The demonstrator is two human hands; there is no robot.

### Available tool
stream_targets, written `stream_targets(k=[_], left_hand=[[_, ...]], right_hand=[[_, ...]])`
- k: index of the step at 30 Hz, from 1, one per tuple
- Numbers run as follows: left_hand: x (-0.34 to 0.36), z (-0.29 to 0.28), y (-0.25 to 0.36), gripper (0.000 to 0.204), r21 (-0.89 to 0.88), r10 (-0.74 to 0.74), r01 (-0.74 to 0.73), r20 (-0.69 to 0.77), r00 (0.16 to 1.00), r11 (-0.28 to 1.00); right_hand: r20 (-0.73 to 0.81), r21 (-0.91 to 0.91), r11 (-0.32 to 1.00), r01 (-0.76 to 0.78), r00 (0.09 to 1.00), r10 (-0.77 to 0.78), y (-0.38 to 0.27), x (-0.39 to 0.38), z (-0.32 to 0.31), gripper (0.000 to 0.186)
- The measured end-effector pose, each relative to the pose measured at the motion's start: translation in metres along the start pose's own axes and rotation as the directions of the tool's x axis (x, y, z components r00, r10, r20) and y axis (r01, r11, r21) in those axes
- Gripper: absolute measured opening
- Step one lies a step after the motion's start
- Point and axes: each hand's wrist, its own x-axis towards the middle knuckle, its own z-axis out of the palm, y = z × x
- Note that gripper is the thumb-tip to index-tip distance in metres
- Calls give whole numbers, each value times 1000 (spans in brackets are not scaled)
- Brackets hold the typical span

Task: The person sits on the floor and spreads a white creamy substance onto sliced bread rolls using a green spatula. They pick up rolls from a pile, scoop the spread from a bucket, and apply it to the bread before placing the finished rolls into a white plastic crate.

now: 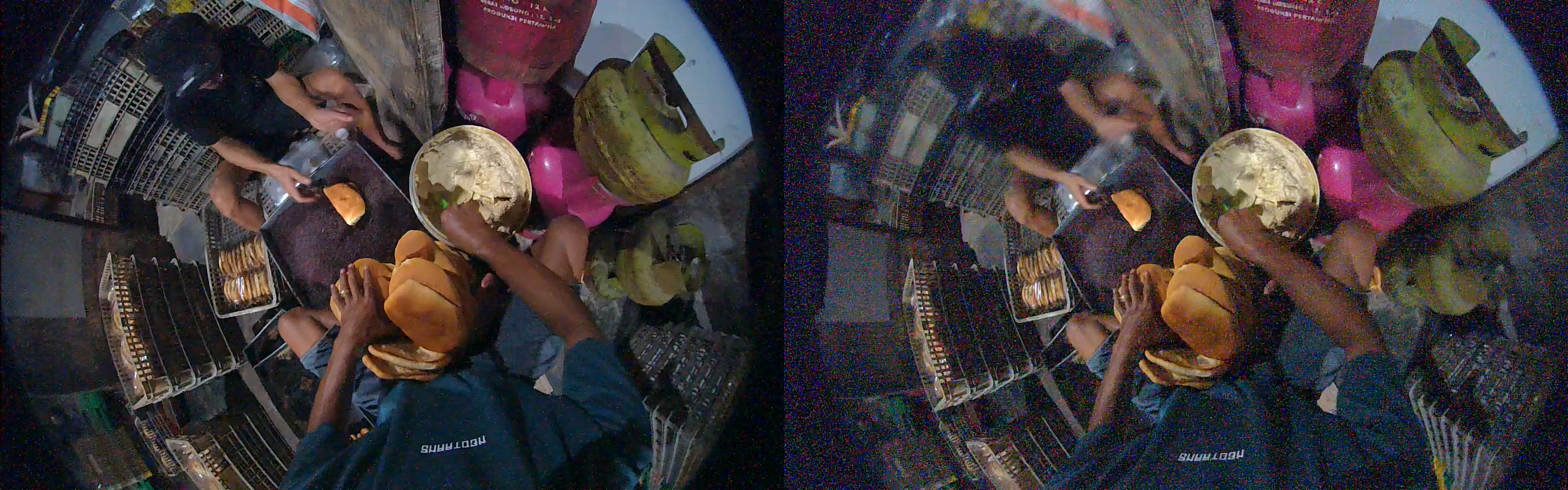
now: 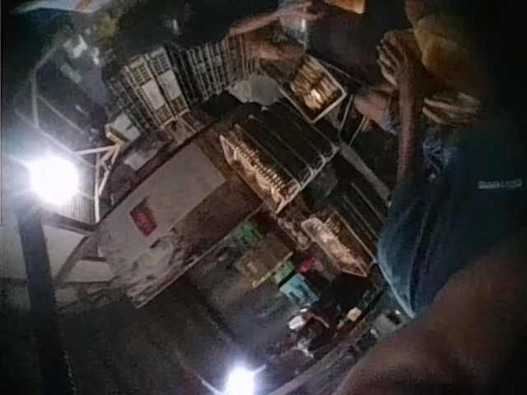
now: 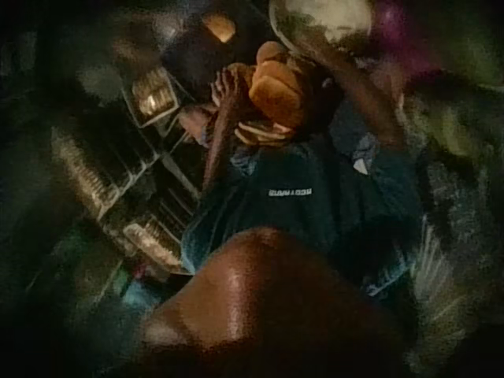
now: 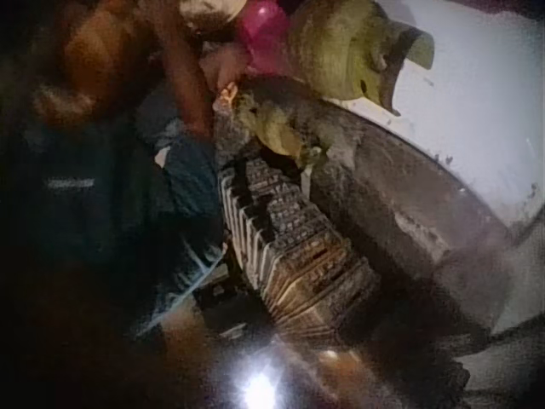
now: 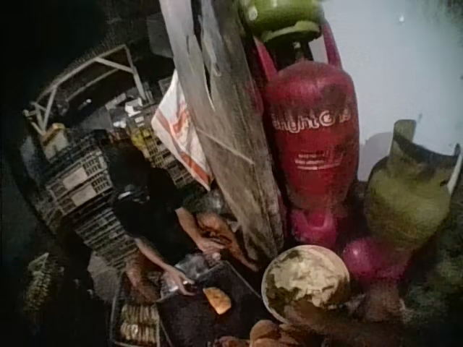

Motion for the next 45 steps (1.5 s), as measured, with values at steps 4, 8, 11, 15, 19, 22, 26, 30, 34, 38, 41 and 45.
stream_targets(k=[4,8,11,15,19,22,26,30,34,38,41,45], left_hand=[[14,-13,1,120,-17,19,-17,150,989,1000],[10,-43,-5,106,-128,-23,48,185,982,991],[-4,-139,13,88,-448,-112,181,176,978,876],[4,-148,1,61,-861,-393,315,149,907,400],[22,-130,3,48,-973,-456,167,224,862,-163],[49,-100,-3,72,-874,-345,52,245,906,-483],[72,-109,28,77,-782,-202,96,275,940,-616],[81,-99,32,63,-793,-211,104,282,936,-601],[90,-68,8,52,-661,-192,45,281,940,-749],[70,-82,19,53,-708,-83,138,268,960,-692],[56,-51,0,44,-800,-68,191,277,958,-568],[55,-64,18,32,-699,-241,19,272,932,-715]], right_hand=[[34,286,938,-196,980,195,10,30,51,21],[-80,614,773,-159,962,261,17,37,74,19],[141,907,313,-281,905,402,9,20,24,18],[135,974,123,-193,918,372,-9,7,-19,21],[-191,936,327,127,967,169,-3,-7,-38,24],[-361,792,541,284,932,39,-22,-22,-68,17],[-587,551,589,592,776,-231,-25,-15,-54,23],[-534,203,833,515,771,-346,-29,-23,-56,34],[-489,57,858,511,763,-423,-31,-30,-68,39],[-537,-7,870,493,732,-419,-30,-17,-54,48],[-604,-81,823,562,630,-489,-38,-6,-42,53],[-482,-72,822,566,702,-525,-18,-32,-48,48]])
